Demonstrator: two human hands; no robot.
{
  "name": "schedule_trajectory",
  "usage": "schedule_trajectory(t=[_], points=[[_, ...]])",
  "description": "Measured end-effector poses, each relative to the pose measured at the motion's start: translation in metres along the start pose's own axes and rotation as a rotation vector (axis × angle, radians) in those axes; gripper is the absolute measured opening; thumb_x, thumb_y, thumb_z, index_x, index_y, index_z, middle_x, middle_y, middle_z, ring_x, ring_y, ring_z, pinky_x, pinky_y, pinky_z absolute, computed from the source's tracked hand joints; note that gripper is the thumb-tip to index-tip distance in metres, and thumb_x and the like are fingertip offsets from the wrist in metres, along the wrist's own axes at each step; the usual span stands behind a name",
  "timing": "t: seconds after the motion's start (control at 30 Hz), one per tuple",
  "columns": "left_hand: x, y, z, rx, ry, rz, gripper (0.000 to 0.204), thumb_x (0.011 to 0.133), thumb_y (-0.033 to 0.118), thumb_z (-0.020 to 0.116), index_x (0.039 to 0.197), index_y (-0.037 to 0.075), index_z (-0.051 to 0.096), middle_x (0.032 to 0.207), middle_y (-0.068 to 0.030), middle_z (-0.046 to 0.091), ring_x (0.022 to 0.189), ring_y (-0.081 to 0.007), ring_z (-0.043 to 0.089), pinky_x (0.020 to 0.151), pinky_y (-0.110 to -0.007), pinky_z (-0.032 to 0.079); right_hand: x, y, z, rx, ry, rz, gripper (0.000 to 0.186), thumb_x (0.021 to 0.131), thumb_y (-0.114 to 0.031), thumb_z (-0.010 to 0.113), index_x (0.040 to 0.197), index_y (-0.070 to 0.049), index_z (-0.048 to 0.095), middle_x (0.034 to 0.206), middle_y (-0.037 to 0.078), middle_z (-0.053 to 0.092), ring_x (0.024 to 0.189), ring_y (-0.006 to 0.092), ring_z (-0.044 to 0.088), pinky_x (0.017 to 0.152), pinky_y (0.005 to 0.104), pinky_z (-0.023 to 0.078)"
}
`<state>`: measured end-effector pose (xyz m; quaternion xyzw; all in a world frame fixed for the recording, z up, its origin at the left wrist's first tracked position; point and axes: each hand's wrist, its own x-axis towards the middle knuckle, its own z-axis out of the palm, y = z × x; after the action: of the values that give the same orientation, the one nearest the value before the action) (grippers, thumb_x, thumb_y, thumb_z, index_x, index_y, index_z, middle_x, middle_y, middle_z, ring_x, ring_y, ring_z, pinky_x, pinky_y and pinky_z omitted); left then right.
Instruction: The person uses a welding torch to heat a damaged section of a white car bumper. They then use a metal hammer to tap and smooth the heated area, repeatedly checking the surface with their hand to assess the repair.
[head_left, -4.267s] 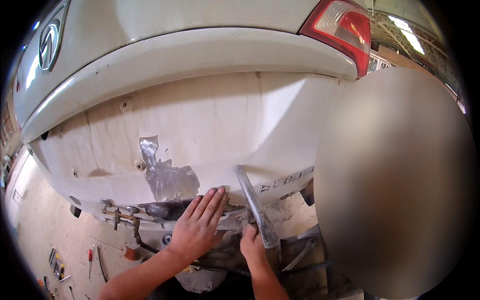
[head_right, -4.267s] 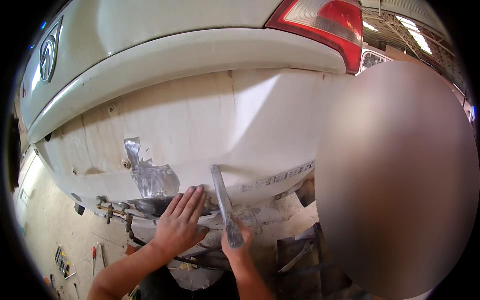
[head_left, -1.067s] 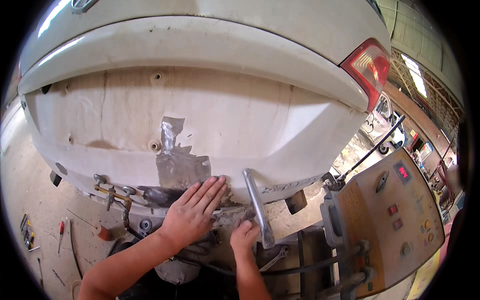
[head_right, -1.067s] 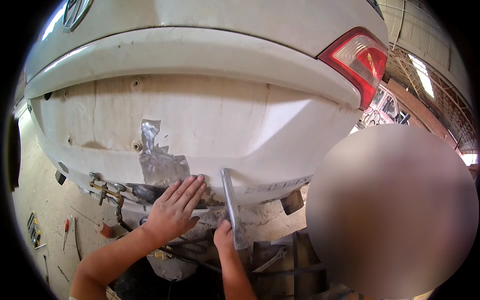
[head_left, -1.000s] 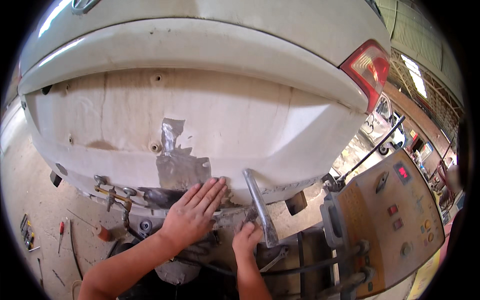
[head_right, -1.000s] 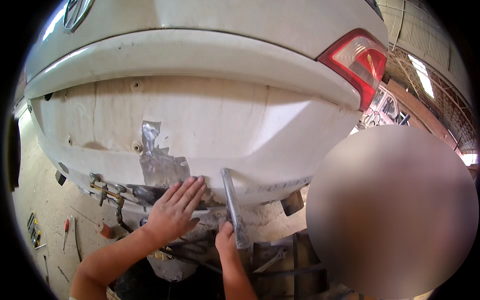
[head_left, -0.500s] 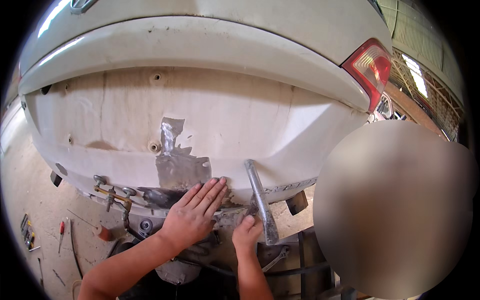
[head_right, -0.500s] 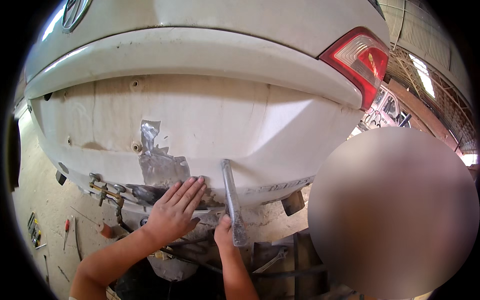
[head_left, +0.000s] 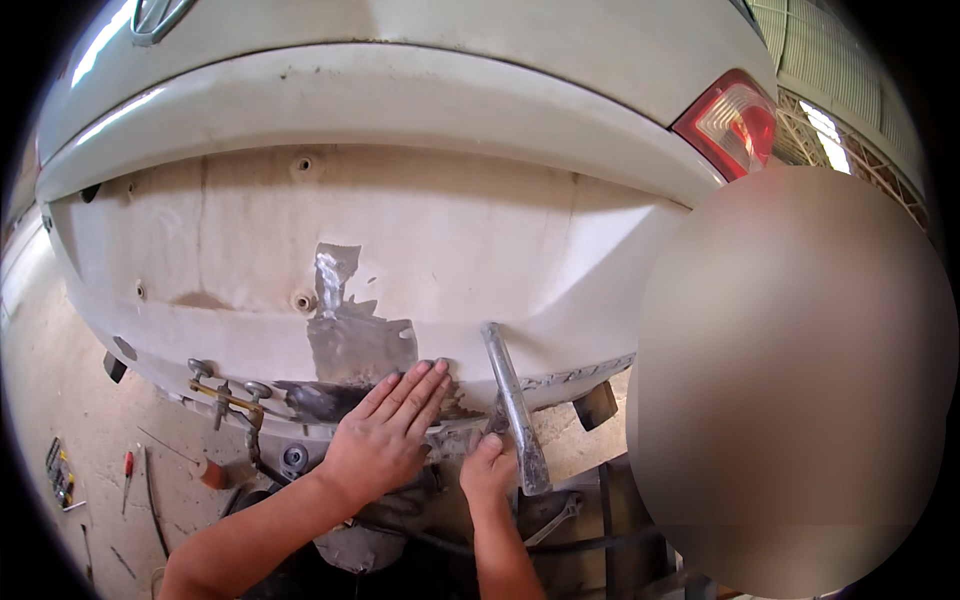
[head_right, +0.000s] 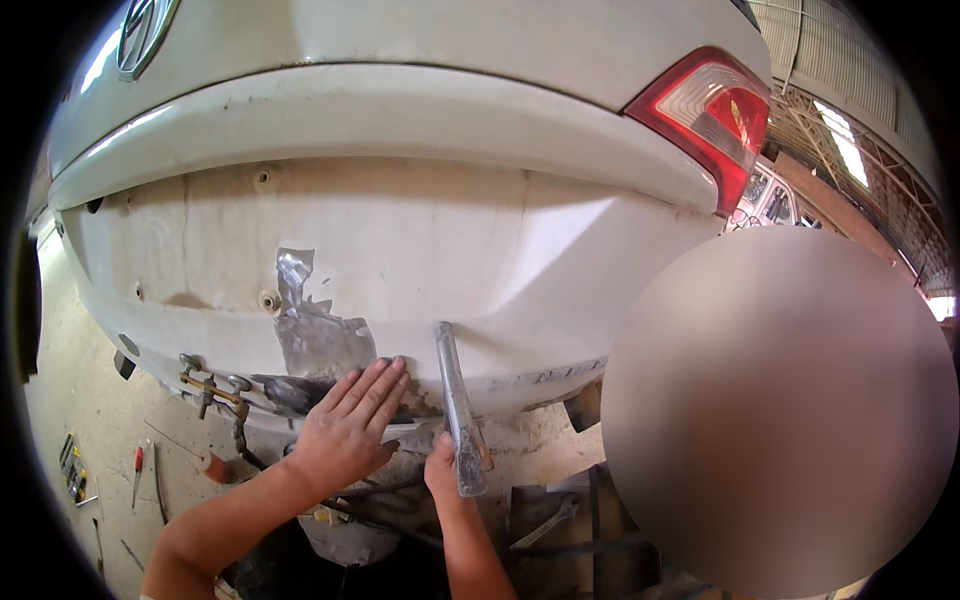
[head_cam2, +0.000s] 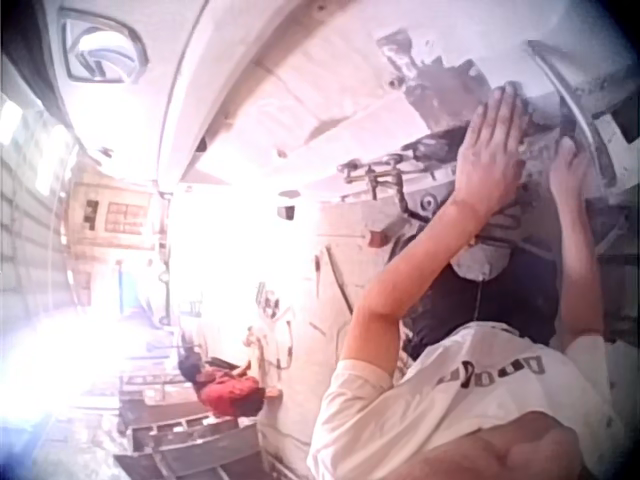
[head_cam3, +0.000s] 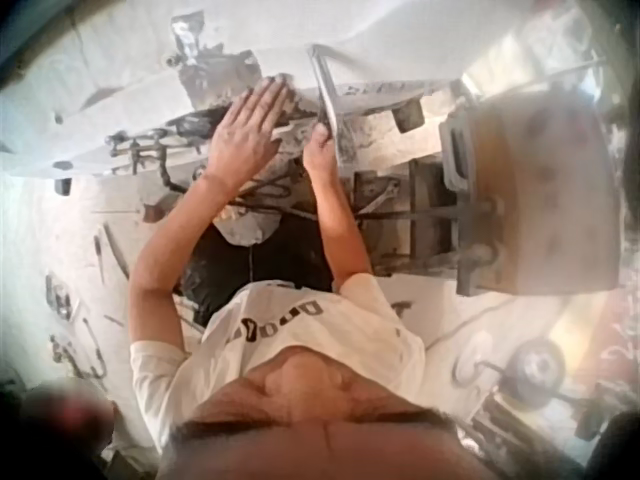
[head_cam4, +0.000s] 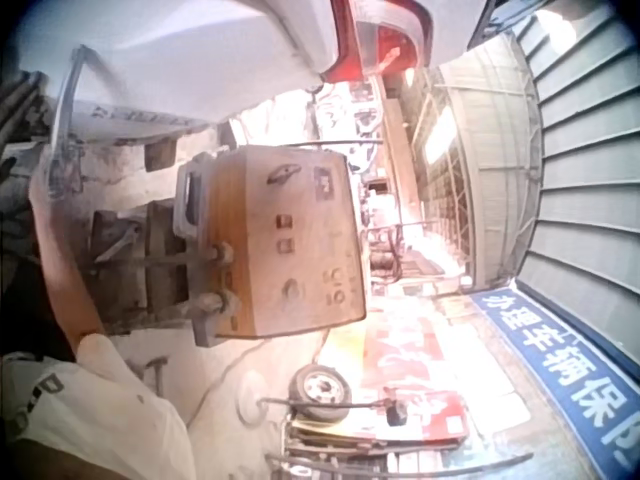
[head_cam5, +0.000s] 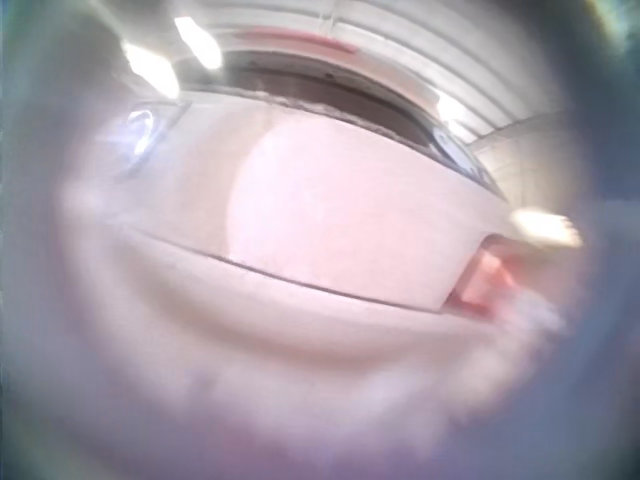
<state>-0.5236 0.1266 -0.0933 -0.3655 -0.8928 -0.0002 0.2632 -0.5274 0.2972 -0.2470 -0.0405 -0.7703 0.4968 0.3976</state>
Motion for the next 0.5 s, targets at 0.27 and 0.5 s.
schedule_trajectory(t=[0.27,0.5], points=[[-0.001,0.0,-0.003,-0.01,-0.022,0.001,0.081,0.068,0.032,0.071,0.136,-0.001,0.04,0.145,-0.0137,0.035,0.135,-0.026,0.033,0.11,-0.039,0.028,0.012,-0.054,0.0,0.106,0.087,-0.119,0.019,0.087,-0.014,0.056,0.078,0.003,0.059,0.06,0.016,0.055,0.053,0.027,0.059,0.049,0.0354,0.043],[0.002,0.001,-0.001,-0.005,-0.001,0.011,0.083,0.067,0.033,0.072,0.135,-0.001,0.041,0.145,-0.0146,0.036,0.135,-0.0268,0.034,0.109,-0.04,0.029,0.01,-0.027,-0.001,0.062,0.118,-0.091,0.025,0.088,-0.02,0.056,0.076,0.001,0.06,0.06,0.014,0.054,0.052,0.0294,0.057,0.049,0.0358,0.042]])
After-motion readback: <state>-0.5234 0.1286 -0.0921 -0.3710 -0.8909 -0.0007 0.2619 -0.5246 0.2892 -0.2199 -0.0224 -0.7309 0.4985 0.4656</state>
